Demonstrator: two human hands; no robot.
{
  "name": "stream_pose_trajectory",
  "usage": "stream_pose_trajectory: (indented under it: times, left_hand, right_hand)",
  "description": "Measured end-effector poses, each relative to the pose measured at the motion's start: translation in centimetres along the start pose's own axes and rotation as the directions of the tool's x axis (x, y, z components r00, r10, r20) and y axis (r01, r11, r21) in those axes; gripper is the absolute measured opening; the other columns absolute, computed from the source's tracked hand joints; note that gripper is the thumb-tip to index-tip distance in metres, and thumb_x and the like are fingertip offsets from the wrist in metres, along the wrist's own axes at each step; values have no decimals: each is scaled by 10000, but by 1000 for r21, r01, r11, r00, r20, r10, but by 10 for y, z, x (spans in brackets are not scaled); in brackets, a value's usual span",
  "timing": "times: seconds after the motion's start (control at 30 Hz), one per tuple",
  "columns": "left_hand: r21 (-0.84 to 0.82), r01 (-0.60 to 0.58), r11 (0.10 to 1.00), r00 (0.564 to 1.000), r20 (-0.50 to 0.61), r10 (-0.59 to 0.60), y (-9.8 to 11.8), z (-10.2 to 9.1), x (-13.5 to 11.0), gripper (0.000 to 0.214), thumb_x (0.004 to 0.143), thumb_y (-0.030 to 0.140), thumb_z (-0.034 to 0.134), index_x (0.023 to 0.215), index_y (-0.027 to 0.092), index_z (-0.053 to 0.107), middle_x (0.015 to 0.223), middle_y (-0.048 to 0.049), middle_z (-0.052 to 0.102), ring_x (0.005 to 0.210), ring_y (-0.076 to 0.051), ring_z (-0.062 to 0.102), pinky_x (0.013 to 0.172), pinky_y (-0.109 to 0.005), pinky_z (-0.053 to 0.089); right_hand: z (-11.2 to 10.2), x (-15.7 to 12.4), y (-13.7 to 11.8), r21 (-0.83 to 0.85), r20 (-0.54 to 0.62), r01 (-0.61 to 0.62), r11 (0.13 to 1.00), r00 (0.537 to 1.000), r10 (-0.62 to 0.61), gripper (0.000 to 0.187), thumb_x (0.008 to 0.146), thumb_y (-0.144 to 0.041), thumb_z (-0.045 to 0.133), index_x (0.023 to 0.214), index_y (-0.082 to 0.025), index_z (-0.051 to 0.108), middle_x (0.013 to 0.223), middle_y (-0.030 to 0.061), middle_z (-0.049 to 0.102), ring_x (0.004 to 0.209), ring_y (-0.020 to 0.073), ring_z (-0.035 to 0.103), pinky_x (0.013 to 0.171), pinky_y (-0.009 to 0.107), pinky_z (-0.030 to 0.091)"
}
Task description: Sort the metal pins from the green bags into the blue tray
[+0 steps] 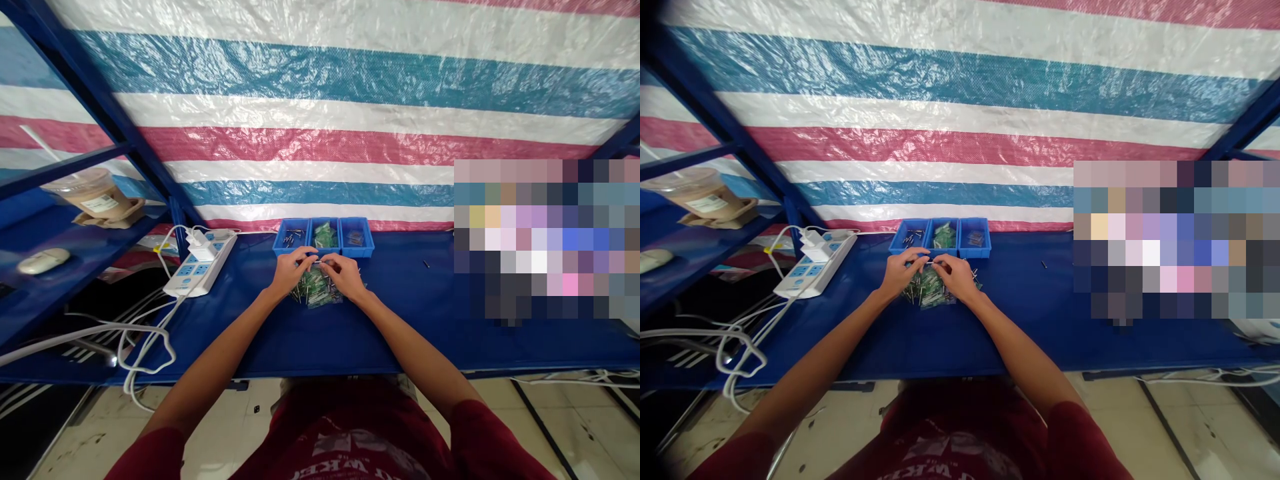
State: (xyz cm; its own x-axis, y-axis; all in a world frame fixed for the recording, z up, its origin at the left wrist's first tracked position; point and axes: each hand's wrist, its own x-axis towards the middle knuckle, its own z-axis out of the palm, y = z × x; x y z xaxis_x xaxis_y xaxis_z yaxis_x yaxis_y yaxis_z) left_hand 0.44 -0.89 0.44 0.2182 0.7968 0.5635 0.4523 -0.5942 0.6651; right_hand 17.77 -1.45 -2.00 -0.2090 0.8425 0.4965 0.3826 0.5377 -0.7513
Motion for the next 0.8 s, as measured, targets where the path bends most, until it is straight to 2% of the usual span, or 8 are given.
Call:
stream_pose_trajectory:
  times: [0.17,0.3,0.47,0.67,0.8]
  left_hand:
    - [9,17,1000,1000,23,-17,0,-1,0,263,901,399,550,965,185,688,503,40,560,461,-118,511,543,-236,432]
    - [0,35,999,998,43,-35,-2,-2,1,295,894,419,548,996,178,684,632,-2,646,562,-145,586,565,-242,457]
    - [47,-34,998,999,21,33,-2,-2,3,268,873,412,584,828,174,698,779,-49,713,693,-170,634,628,-256,478]
    - [55,-55,997,998,20,54,1,-3,3,315,895,417,553,750,169,680,701,-46,683,638,-158,602,604,-258,462]
    - [50,-64,997,998,4,64,-1,-3,2,347,892,432,552,689,176,671,669,-37,677,609,-153,592,614,-266,460]
  right_hand:
    - [-1,-1,-2,2,6,23,1000,1000,-23,313,913,-441,485,865,-192,668,604,-10,539,544,131,455,587,245,369]
    - [-3,-1,-2,34,-82,10,999,997,-7,313,912,-429,493,853,-177,668,597,-11,552,527,127,460,576,245,367]
    - [-4,0,0,58,-133,-55,997,989,62,357,906,-469,485,839,-174,674,602,-6,560,545,135,478,579,252,381]
    - [-5,1,-2,66,-155,-41,997,987,51,308,900,-430,502,970,-181,670,697,13,611,585,144,511,621,264,420]
    - [-4,2,-1,26,-135,-9,1000,991,12,272,904,-405,493,897,-194,663,819,50,649,680,163,552,662,272,440]
